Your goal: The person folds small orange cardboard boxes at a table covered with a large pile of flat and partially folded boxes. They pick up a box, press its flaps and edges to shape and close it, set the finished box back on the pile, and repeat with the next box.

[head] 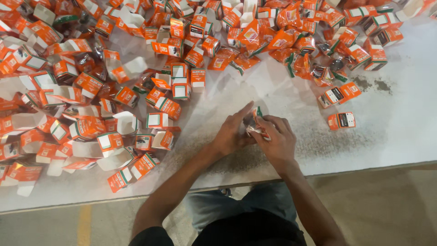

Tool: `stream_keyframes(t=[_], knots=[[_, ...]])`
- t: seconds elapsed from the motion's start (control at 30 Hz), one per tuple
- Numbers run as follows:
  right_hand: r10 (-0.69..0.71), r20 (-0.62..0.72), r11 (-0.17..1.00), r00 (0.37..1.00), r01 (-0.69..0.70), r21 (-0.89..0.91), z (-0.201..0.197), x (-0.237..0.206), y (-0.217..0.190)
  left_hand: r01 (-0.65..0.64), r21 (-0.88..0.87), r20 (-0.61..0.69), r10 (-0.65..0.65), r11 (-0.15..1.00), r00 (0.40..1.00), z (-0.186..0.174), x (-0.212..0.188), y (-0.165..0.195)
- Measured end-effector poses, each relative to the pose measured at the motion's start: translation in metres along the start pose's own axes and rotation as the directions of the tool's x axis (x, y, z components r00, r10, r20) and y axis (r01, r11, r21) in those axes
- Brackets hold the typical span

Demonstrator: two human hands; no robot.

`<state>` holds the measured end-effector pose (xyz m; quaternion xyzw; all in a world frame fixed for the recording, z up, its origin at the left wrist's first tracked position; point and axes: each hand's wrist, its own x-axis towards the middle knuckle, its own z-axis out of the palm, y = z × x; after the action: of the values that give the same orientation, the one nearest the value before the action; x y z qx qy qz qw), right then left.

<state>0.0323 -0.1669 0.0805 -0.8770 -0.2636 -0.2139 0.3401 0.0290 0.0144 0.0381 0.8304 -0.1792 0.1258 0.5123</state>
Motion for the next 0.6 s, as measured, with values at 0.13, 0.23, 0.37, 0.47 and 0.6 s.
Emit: stream_keyframes(t=[0.13,0.23,0.37,0.47,0.6], knots=[[-0.068,0.279,0.993,0.958,0.093,-0.076,-0.032,0.001,-0.001,-0.212,0.042,0.007,0.212,0.976,0.977,-0.002,-0.001,0.000],[-0.159,0.404,0.971,0.901,0.217,-0.101,-0.045,0.006,0.002,-0.249,0.174,0.017,0.250,0.953,0.968,0.001,-0.001,0.000],[-0.149,0.484,0.919,0.862,0.302,-0.254,-0.028,0.019,0.009,-0.160,0.015,0.098,0.158,0.987,0.983,0.002,-0.002,0.001],[0.057,0.623,0.929,0.780,0.187,-0.318,-0.010,0.030,0.019,-0.004,-0.061,0.152,0.013,0.998,0.988,-0.002,-0.006,0.000],[0.171,0.505,0.980,0.846,-0.092,-0.176,-0.006,0.017,0.028,0.024,-0.041,0.168,-0.017,0.999,0.986,-0.005,-0.005,-0.001]])
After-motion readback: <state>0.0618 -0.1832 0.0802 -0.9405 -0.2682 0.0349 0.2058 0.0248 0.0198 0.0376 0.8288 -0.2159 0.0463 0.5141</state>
